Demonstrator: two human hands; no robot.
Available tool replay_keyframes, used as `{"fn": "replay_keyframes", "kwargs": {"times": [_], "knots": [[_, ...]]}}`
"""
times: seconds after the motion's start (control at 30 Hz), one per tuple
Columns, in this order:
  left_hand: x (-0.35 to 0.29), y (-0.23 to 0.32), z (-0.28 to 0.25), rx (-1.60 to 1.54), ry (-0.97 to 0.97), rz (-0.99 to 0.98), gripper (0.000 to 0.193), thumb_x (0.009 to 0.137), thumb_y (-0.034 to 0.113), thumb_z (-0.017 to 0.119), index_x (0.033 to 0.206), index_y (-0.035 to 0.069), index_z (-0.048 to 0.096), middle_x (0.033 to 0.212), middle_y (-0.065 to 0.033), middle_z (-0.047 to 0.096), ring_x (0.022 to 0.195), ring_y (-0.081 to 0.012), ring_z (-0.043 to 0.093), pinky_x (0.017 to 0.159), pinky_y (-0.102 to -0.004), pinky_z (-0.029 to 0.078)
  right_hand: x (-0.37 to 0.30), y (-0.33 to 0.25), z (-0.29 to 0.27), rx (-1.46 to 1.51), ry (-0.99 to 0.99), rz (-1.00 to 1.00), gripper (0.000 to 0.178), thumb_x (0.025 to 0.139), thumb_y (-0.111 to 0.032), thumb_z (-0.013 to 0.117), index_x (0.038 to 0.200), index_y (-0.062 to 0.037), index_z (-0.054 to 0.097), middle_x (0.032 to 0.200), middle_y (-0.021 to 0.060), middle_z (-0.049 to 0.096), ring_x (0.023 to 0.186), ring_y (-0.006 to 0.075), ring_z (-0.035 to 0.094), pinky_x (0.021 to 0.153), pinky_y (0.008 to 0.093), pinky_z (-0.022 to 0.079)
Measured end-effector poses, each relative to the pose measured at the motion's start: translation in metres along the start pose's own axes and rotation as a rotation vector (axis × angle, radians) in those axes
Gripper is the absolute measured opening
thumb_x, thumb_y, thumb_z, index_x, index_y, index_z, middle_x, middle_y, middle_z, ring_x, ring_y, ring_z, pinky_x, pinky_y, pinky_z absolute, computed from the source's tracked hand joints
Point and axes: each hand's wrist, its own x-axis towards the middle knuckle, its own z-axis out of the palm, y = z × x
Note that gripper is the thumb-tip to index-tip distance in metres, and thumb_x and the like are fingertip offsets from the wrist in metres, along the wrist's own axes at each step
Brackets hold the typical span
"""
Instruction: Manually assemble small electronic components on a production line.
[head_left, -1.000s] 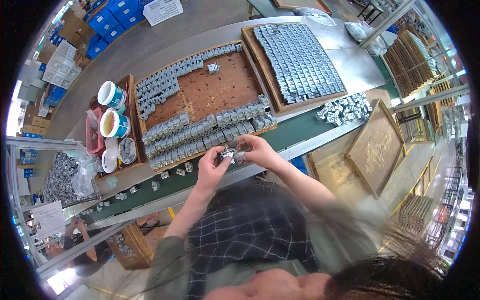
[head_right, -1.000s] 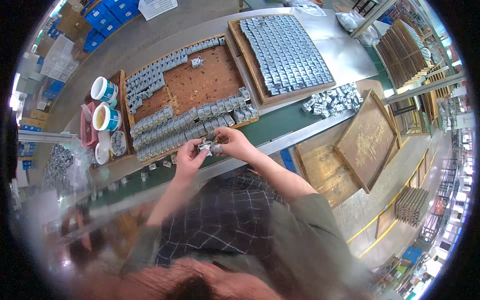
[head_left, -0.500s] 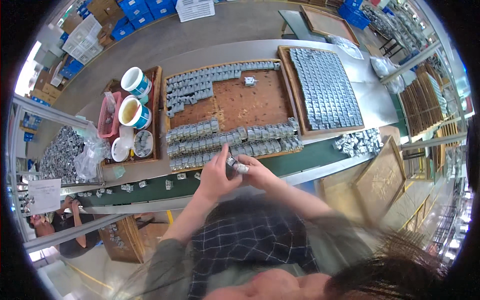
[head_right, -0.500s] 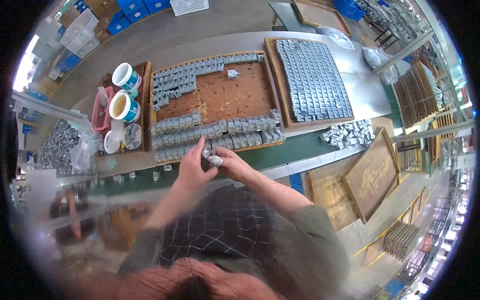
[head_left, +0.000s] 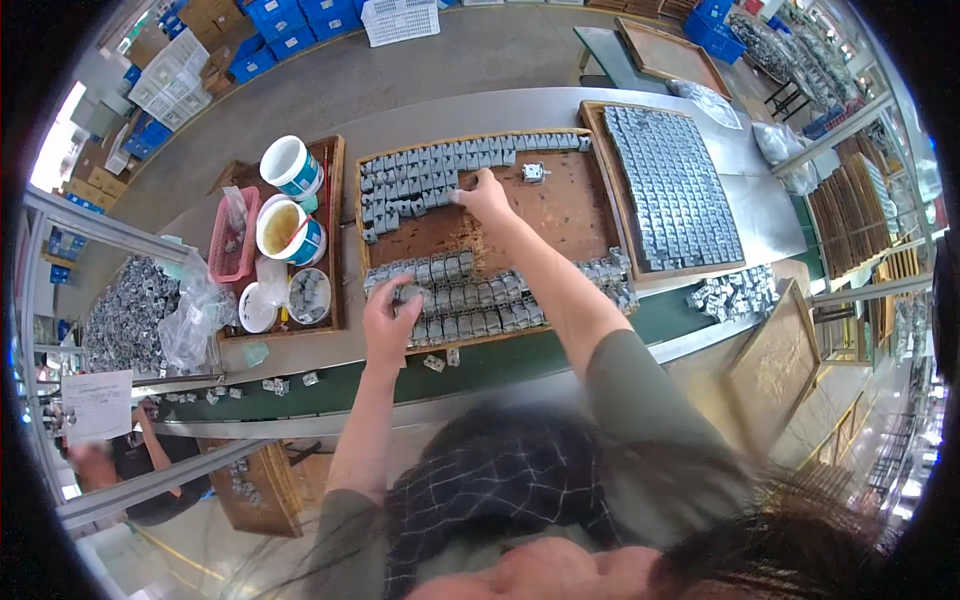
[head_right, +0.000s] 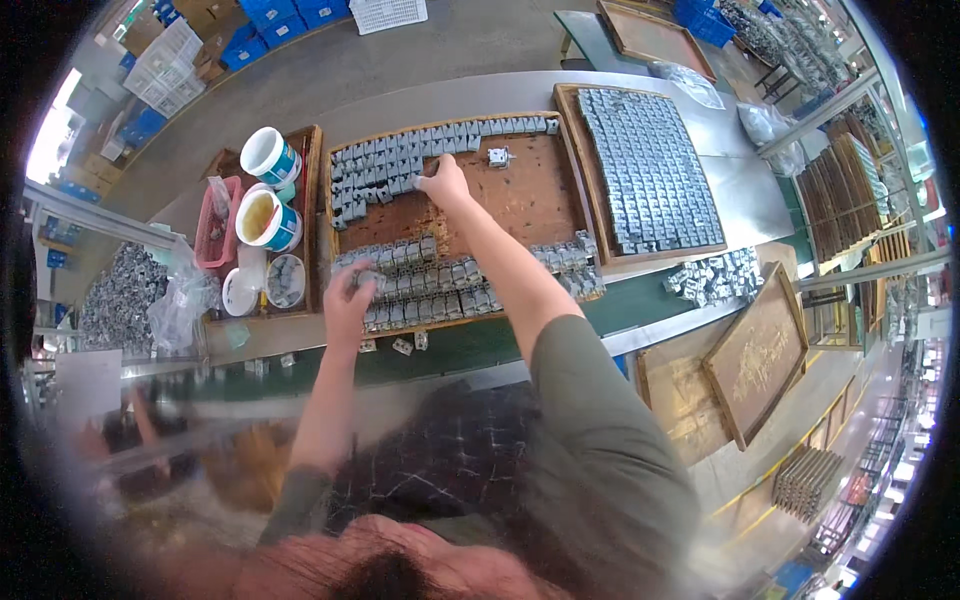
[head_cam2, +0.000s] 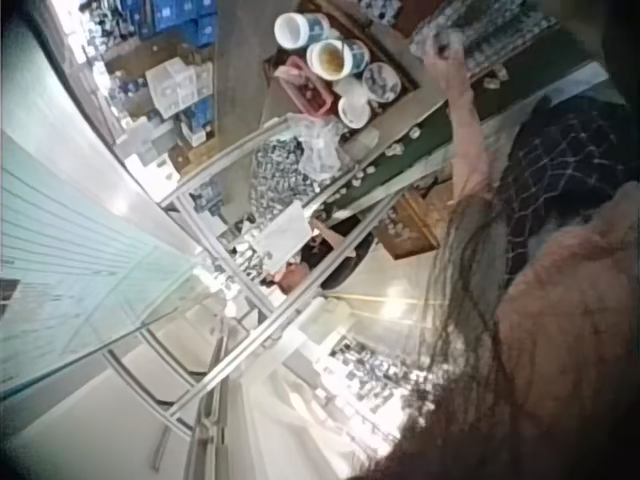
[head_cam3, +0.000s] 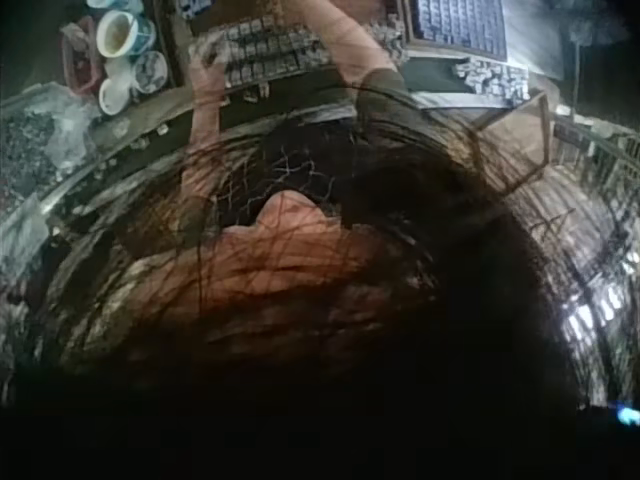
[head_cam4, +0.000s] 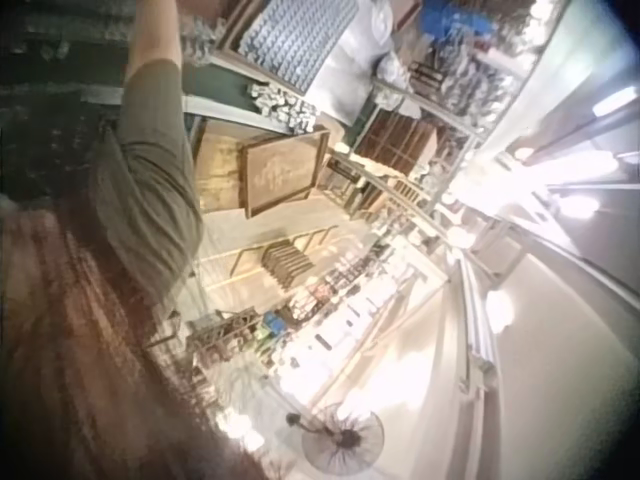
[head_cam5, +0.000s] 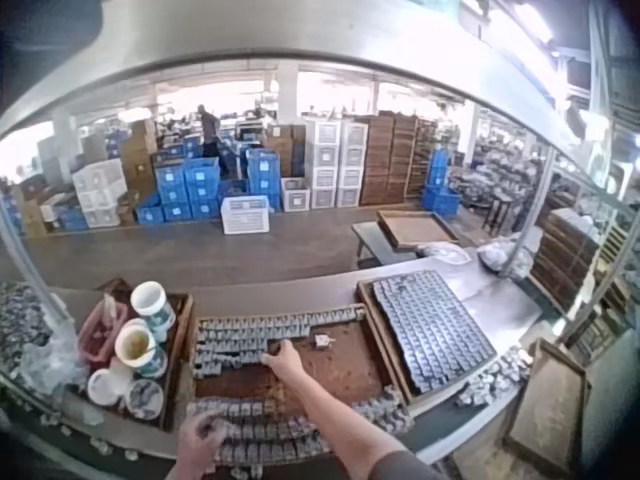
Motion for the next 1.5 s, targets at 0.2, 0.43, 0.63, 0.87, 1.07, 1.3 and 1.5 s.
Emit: {"fn": "replay_keyframes", "kwargs": {"times": [0.2, 0.43, 0.63, 0.87, 1.07, 1.3, 1.5], "knots": [[0.056, -0.001, 0.026, 0.000, -0.111, 0.037, 0.042, 0.082, 0.016, 0.064, 0.120, -0.001, 0.056, 0.115, -0.0067, 0.058, 0.096, -0.0131, 0.057, 0.082, -0.0267, 0.046, -0.022, 0.003, -0.010, 0.525, 0.016, 0.129, 0.038, 0.076, -0.012, 0.069, 0.107, 0.0016, 0.053, 0.088, 0.0092, 0.061, 0.079, 0.0161, 0.059, 0.065, 0.0289, 0.049], [0.108, -0.016, 0.074, 0.258, -0.347, 0.030, 0.051, 0.071, 0.020, 0.063, 0.117, -0.003, 0.058, 0.103, -0.0184, 0.065, 0.096, -0.0208, 0.063, 0.082, -0.0309, 0.048, -0.135, -0.001, -0.102, 1.157, -0.139, 0.334, 0.027, 0.083, 0.004, 0.051, 0.110, -0.0002, 0.049, 0.098, 0.0100, 0.059, 0.086, 0.0177, 0.060, 0.069, 0.0273, 0.051], [0.110, -0.006, 0.080, 0.828, -0.553, 0.097, 0.051, 0.066, 0.025, 0.056, 0.111, 0.002, 0.064, 0.111, -0.0219, 0.061, 0.106, -0.0341, 0.057, 0.091, -0.0381, 0.045, -0.206, 0.017, -0.143, 1.315, -0.170, 0.438, 0.019, 0.088, -0.002, 0.052, 0.106, -0.0063, 0.050, 0.091, 0.0070, 0.059, 0.080, 0.0190, 0.060, 0.062, 0.0280, 0.049], [-0.038, 0.022, 0.073, 0.849, -0.723, 0.339, 0.040, 0.071, 0.021, 0.064, 0.107, 0.005, 0.062, 0.094, -0.0192, 0.060, 0.088, -0.0344, 0.057, 0.080, -0.0436, 0.045, -0.246, 0.035, -0.165, 1.276, -0.236, 0.482, 0.023, 0.088, -0.005, 0.057, 0.110, -0.0049, 0.051, 0.094, 0.0046, 0.059, 0.077, 0.0139, 0.059, 0.061, 0.0247, 0.048], [-0.099, -0.064, 0.075, 1.149, -0.443, 0.302, 0.045, 0.073, 0.029, 0.068, 0.114, 0.011, 0.061, 0.099, -0.0168, 0.060, 0.094, -0.0356, 0.056, 0.086, -0.0466, 0.042, -0.262, 0.042, -0.169, 1.255, -0.381, 0.389, 0.021, 0.080, -0.003, 0.064, 0.100, -0.0058, 0.059, 0.079, 0.0005, 0.058, 0.066, 0.0111, 0.054, 0.056, 0.0230, 0.043], [-0.093, -0.085, 0.108, 0.822, -0.387, 0.408, 0.030, 0.077, 0.013, 0.065, 0.106, 0.009, 0.065, 0.095, -0.0148, 0.059, 0.088, -0.0300, 0.059, 0.077, -0.0401, 0.046, -0.272, 0.042, -0.172, 1.336, -0.441, 0.514, 0.024, 0.084, -0.002, 0.061, 0.106, -0.0068, 0.056, 0.085, 0.0023, 0.060, 0.069, 0.0112, 0.058, 0.058, 0.0229, 0.047], [-0.119, 0.035, 0.150, -0.386, -0.219, -0.245, 0.035, 0.085, -0.002, 0.053, 0.120, 0.003, 0.058, 0.092, -0.0018, 0.057, 0.069, -0.0056, 0.052, 0.060, -0.0197, 0.042, -0.283, 0.059, -0.192, 1.263, -0.491, 0.538, 0.026, 0.088, -0.006, 0.060, 0.113, -0.0025, 0.055, 0.098, 0.0097, 0.065, 0.081, 0.0153, 0.064, 0.066, 0.0245, 0.053]]}}
